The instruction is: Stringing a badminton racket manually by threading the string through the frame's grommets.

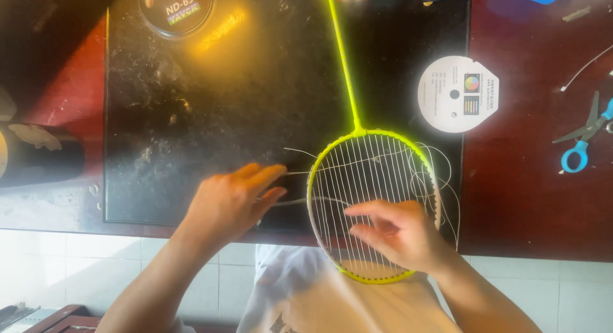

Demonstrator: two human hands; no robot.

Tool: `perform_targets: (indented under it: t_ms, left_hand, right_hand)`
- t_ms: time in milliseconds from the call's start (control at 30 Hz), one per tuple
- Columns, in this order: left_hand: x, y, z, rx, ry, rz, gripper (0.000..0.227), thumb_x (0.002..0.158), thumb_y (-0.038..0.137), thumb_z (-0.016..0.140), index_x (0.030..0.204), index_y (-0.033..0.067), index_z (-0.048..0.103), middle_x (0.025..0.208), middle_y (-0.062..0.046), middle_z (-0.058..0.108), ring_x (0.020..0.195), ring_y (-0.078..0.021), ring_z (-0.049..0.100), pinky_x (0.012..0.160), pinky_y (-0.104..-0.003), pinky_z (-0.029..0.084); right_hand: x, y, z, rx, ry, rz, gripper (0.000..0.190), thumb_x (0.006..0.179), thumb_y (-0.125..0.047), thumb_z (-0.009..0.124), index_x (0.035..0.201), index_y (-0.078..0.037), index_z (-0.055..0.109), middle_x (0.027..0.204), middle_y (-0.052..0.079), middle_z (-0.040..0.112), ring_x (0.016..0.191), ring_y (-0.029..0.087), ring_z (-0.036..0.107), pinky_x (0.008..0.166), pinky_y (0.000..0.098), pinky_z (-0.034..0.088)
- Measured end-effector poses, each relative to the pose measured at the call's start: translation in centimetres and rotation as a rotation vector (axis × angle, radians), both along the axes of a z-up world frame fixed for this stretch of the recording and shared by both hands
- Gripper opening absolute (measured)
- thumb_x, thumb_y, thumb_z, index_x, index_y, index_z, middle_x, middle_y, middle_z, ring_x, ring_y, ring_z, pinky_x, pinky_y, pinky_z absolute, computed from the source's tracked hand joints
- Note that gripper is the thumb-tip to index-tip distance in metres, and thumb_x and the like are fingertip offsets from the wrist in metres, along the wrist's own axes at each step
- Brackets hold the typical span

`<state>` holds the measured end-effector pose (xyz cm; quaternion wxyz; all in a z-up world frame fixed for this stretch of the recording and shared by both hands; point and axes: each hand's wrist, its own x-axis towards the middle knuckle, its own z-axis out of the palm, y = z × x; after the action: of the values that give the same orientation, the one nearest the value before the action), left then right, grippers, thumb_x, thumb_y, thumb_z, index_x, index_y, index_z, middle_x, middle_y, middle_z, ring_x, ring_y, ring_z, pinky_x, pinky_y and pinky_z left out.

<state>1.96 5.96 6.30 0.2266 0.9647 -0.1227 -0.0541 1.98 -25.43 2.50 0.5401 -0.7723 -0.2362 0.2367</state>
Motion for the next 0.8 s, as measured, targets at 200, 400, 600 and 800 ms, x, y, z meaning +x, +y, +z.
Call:
perform_targets:
  t_ms: [200,400,600,800]
  left_hand:
    - [0.4,-2.2,-2.3,-0.173,0.102,-0.140,0.017,0.094,0.029,0.073,0.087,0.0133,0.073,0.076,-0.005,0.070,0.064,-0.0292,0.067,0.056,-0.040,0.051]
    - [0.5,-2.2,-3.0,-0.951,0.111,0.001,0.019,0.098,0.010,0.059,0.079,0.0055,0.060,0.106,-0.018,0.061,0.087,-0.0353,0.060,0.077,-0.042,0.050]
    - [-1.2,-0.7,-5.0,-2.098,0.387,0.552,0.024,0.101,0.012,0.055,0.078,0.0120,0.046,0.065,-0.001,0.043,0.059,-0.0154,0.042,0.068,-0.040,0.052]
    - [-1.0,5.5,-2.8,-0.237,-0.242,0.418,0.027,0.100,0.015,0.074,0.085,0.0120,0.052,0.061,-0.001,0.050,0.049,-0.0156,0.046,0.049,-0.031,0.037]
  right_hand:
    - [-0.9,-2.3,0.1,-0.292,0.073,-0.381,0.018,0.097,-0.020,0.067,0.109,-0.007,0.073,0.064,-0.001,0.072,0.051,0.007,0.061,0.046,0.0244,0.045]
    - [-0.9,-0.6,-0.3,-0.476,0.012,-0.207,0.028,0.090,-0.021,0.072,0.116,-0.012,0.065,0.044,0.004,0.053,0.034,0.015,0.051,0.038,0.0332,0.038]
    - [-1.5,-0.7,-1.3,-0.598,-0.211,-0.218,0.039,0.081,-0.033,0.080,0.104,-0.011,0.057,0.046,0.004,0.051,0.036,0.022,0.054,0.037,0.0375,0.042]
    - [-2.0,-1.1,-1.4,-0.612,-0.196,-0.257,0.036,0.084,-0.036,0.079,0.102,-0.011,0.059,0.048,0.005,0.052,0.037,0.023,0.056,0.038,0.0383,0.043]
